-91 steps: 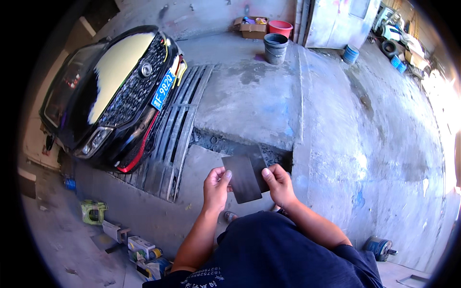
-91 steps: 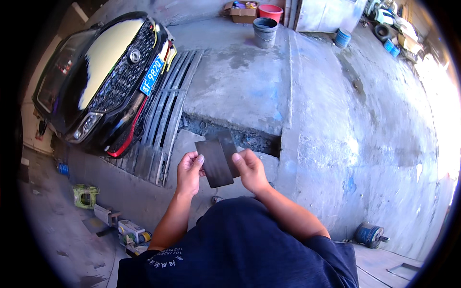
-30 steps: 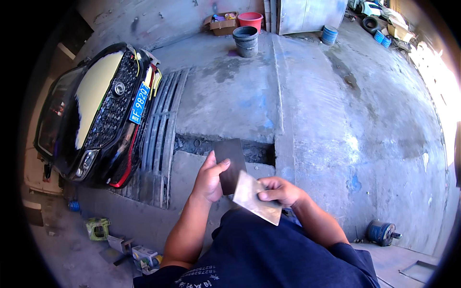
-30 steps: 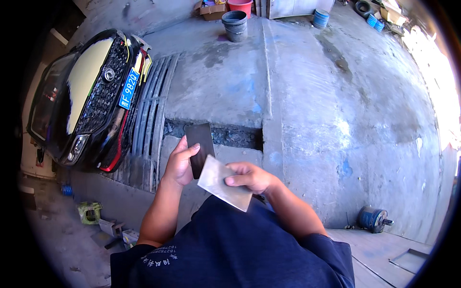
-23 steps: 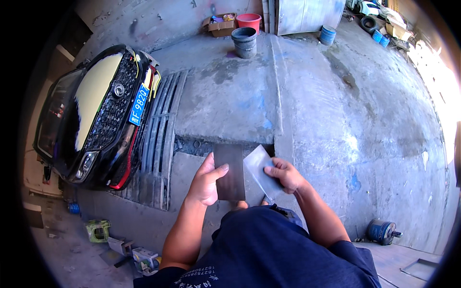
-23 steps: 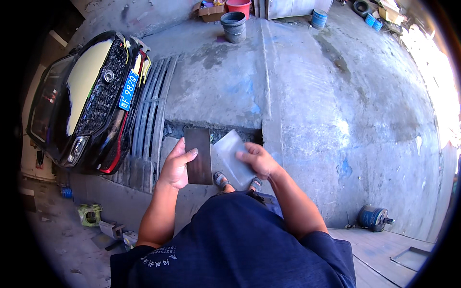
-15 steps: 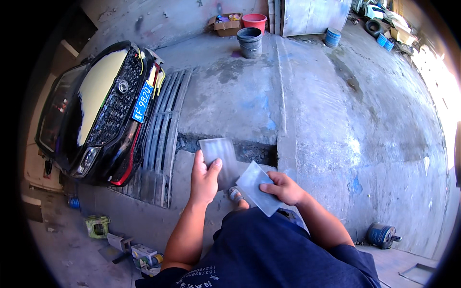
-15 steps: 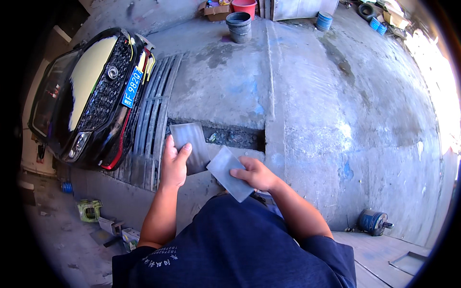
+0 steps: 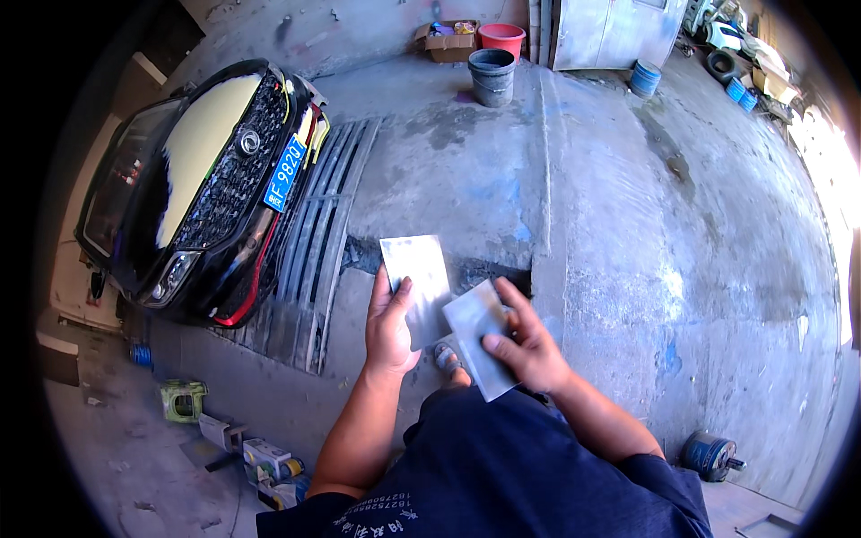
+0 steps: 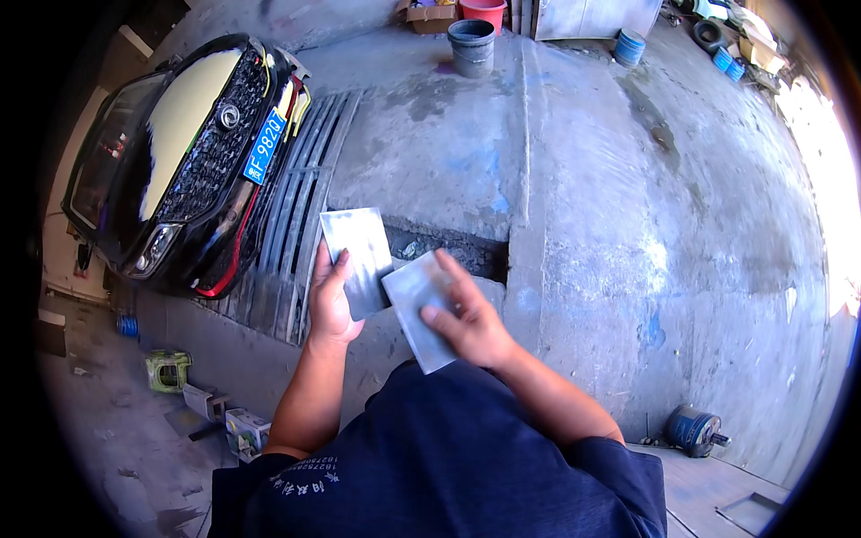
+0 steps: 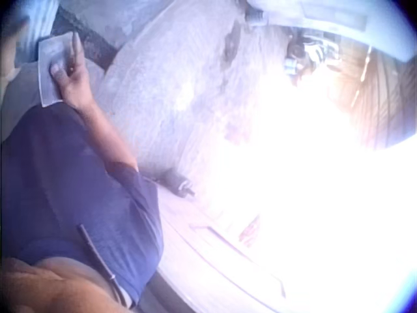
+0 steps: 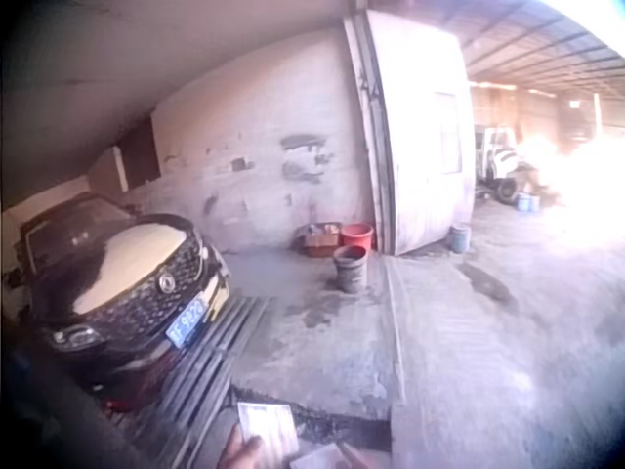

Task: The person holds and compares two rectangular sandpaper sheets, rubbing them together and inspecting their surfaces. The person walks around a garage area and sits on a small stool while continuing to handle the sheets.

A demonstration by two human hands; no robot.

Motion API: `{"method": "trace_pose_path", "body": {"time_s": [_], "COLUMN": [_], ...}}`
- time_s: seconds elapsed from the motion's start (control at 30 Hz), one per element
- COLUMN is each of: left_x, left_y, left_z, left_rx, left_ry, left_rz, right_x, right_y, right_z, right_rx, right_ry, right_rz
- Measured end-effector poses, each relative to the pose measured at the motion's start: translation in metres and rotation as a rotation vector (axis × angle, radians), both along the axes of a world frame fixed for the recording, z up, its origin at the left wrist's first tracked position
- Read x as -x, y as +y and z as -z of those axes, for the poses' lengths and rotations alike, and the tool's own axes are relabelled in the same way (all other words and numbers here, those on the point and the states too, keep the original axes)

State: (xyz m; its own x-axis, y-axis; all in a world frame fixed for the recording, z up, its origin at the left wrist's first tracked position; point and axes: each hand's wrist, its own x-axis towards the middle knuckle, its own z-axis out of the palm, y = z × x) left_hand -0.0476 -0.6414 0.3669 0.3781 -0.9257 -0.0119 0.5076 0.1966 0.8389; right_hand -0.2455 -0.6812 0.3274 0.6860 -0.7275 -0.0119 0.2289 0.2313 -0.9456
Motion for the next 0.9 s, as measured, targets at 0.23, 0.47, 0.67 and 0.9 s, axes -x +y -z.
{"method": "trace_pose_path", "body": {"time_s": [0.23,0.47,0.67,0.9], "left_x": [0.013,0.018,0.025,0.033], "left_y": [-0.007,-0.006,-0.001,0.002], "left_z": [-0.015,-0.019,-0.019,-0.015], "left_rx": [0.058,0.099,0.121,0.155], "left_ry": [-0.034,-0.200,-0.251,-0.253], "left_rz": [-0.053,-0.006,-0.118,-0.211], "right_x": [-0.015,-0.019,-0.021,-0.026], "right_y": [0.016,0.005,0.020,0.010], "right_z": [-0.015,-0.021,-0.015,-0.024], "right_rx": [0.028,-0.207,-0.064,-0.197], "right_ry": [0.105,0.076,0.070,-0.003], "right_rz": [-0.188,-0.199,-0.110,-0.084]}}
